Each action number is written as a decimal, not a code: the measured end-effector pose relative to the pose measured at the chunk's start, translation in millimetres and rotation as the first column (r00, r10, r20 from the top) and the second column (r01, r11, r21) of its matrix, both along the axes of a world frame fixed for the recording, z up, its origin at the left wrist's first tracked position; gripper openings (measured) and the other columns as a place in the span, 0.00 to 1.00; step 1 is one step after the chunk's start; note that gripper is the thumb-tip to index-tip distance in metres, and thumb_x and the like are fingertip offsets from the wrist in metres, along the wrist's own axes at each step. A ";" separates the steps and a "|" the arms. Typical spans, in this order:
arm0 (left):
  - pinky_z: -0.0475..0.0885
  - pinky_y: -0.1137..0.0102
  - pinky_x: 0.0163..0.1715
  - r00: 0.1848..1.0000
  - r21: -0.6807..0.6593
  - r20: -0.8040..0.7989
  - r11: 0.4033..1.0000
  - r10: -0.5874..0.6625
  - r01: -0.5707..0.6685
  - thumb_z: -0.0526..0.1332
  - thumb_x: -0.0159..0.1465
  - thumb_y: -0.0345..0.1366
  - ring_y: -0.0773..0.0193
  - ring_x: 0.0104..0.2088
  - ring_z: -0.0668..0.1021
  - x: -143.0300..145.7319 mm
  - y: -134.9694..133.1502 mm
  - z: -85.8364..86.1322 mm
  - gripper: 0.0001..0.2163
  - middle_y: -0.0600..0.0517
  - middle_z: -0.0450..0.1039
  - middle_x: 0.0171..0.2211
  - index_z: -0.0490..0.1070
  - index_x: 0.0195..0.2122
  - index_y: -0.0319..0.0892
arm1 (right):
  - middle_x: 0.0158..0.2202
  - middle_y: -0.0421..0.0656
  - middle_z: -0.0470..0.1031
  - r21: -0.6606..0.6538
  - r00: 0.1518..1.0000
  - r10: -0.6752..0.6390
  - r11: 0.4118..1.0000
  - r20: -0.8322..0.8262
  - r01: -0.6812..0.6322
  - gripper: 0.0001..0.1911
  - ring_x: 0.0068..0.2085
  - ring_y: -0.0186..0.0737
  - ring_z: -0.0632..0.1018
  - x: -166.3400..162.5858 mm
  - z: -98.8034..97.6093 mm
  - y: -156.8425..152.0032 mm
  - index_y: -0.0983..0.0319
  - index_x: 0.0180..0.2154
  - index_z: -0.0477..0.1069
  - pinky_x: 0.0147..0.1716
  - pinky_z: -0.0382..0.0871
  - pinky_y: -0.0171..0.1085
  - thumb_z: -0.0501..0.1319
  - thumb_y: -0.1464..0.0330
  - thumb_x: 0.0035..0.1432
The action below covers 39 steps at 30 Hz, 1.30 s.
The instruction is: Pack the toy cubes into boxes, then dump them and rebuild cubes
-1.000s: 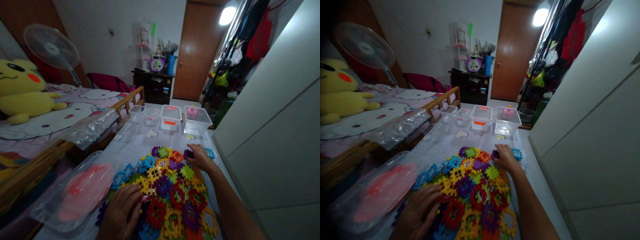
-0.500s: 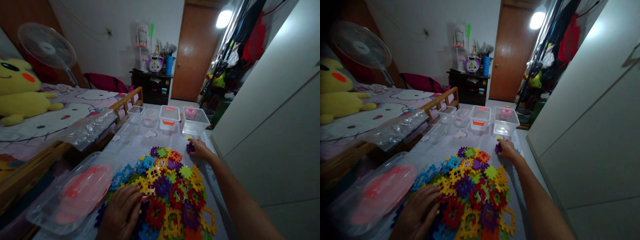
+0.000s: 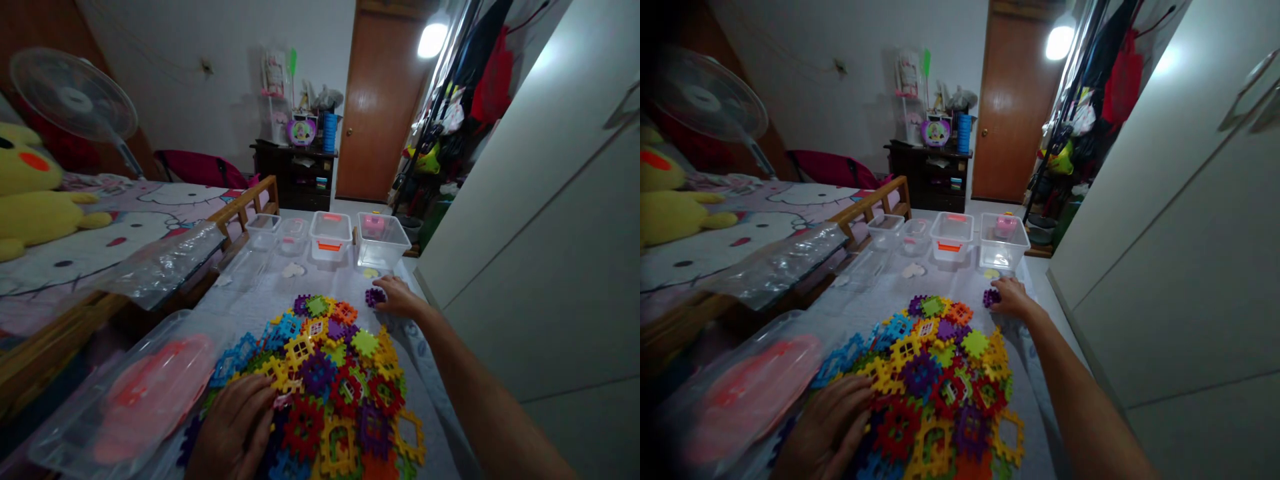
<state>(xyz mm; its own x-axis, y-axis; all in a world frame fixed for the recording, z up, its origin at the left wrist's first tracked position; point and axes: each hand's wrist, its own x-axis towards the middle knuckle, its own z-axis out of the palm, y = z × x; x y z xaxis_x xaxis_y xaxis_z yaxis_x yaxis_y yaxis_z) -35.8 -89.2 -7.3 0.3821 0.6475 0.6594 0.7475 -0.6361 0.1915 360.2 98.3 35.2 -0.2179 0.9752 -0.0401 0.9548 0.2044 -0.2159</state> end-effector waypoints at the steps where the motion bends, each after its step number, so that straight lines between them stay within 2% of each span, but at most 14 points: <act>1: 0.72 0.65 0.50 1.000 0.004 -0.003 1.000 -0.002 0.002 0.59 0.63 0.35 0.59 0.48 0.78 0.1 0.2 0.1 0.12 0.49 0.77 0.46 0.72 0.49 0.45 | 0.54 0.51 0.74 -0.008 1.000 -0.001 1.000 0.017 0.002 0.29 0.55 0.57 0.71 -5.2 -4.8 -1.4 0.58 0.52 0.74 0.53 0.64 0.48 0.70 0.67 0.45; 4: 0.72 0.65 0.51 1.000 0.015 -0.010 1.000 -0.001 0.001 0.59 0.64 0.35 0.59 0.48 0.77 1.1 0.8 1.4 0.12 0.48 0.77 0.46 0.72 0.48 0.44 | 0.51 0.51 0.74 -0.017 0.999 -0.002 1.000 0.050 0.003 0.26 0.52 0.57 0.71 -13.4 -11.8 -4.0 0.57 0.50 0.74 0.51 0.63 0.47 0.68 0.70 0.46; 10: 0.72 0.65 0.49 1.000 0.030 -0.013 1.000 0.003 -0.002 0.59 0.64 0.34 0.59 0.47 0.77 2.3 0.6 3.4 0.11 0.49 0.77 0.46 0.72 0.48 0.45 | 0.53 0.50 0.73 -0.036 0.998 0.025 0.999 0.050 -0.023 0.29 0.54 0.57 0.71 -10.7 -9.1 -3.5 0.57 0.53 0.72 0.52 0.62 0.48 0.68 0.70 0.47; 16: 0.70 0.65 0.51 1.000 0.022 0.007 1.000 -0.009 0.009 0.58 0.65 0.35 0.59 0.49 0.76 1.6 1.9 -1.2 0.12 0.48 0.76 0.47 0.72 0.49 0.44 | 0.63 0.55 0.63 -0.016 0.999 -0.049 0.999 0.012 0.049 0.39 0.62 0.59 0.64 35.0 7.9 -9.1 0.63 0.64 0.60 0.58 0.59 0.52 0.66 0.63 0.51; 19: 0.69 0.66 0.52 1.000 0.012 -0.005 1.000 -0.011 0.011 0.59 0.65 0.35 0.59 0.50 0.75 0.4 2.1 -3.9 0.12 0.48 0.76 0.48 0.71 0.50 0.45 | 0.61 0.57 0.65 -0.036 0.997 -0.076 0.996 0.012 0.076 0.42 0.60 0.61 0.66 58.1 7.3 -17.7 0.65 0.63 0.62 0.58 0.60 0.52 0.69 0.65 0.46; 22: 0.69 0.66 0.52 1.000 0.015 -0.015 1.000 -0.013 0.014 0.58 0.65 0.34 0.59 0.50 0.75 -0.3 1.5 -4.0 0.12 0.48 0.75 0.48 0.71 0.50 0.44 | 0.57 0.56 0.69 -0.062 0.998 -0.057 0.996 0.011 0.057 0.43 0.57 0.60 0.70 65.0 -4.4 -24.6 0.65 0.60 0.66 0.56 0.62 0.50 0.71 0.68 0.39; 26: 0.69 0.66 0.52 0.999 0.014 -0.033 1.000 -0.021 0.021 0.58 0.65 0.34 0.59 0.50 0.75 0.1 1.3 -2.4 0.12 0.48 0.75 0.48 0.71 0.49 0.43 | 0.54 0.55 0.72 -0.054 1.000 -0.021 0.998 0.002 0.021 0.35 0.55 0.55 0.72 62.6 -17.9 -25.5 0.65 0.56 0.69 0.55 0.64 0.45 0.67 0.68 0.43; 30: 0.69 0.66 0.52 0.999 0.019 -0.029 1.000 -0.015 0.015 0.58 0.65 0.34 0.59 0.50 0.75 -0.2 1.5 -4.9 0.12 0.48 0.75 0.48 0.71 0.49 0.43 | 0.50 0.53 0.73 -0.031 1.000 -0.007 1.000 -0.012 0.007 0.30 0.52 0.52 0.73 61.8 -19.5 -21.1 0.65 0.53 0.71 0.54 0.65 0.42 0.65 0.68 0.45; 36: 0.69 0.65 0.52 0.999 0.018 -0.032 1.000 -0.021 0.022 0.58 0.65 0.34 0.58 0.50 0.75 0.1 0.8 -4.2 0.12 0.47 0.75 0.48 0.72 0.49 0.43 | 0.49 0.51 0.74 -0.016 1.000 -0.023 1.000 -0.015 0.022 0.29 0.52 0.51 0.74 57.3 -20.0 -17.4 0.63 0.51 0.72 0.54 0.65 0.41 0.66 0.68 0.43; 39: 0.69 0.65 0.52 0.999 0.020 -0.030 0.999 -0.026 0.027 0.58 0.65 0.34 0.59 0.50 0.74 1.0 0.4 -1.4 0.12 0.47 0.75 0.48 0.72 0.49 0.43 | 0.51 0.54 0.73 -0.007 0.998 -0.056 0.998 -0.014 0.056 0.34 0.53 0.55 0.74 55.8 -14.8 -20.2 0.64 0.54 0.71 0.54 0.66 0.46 0.68 0.68 0.41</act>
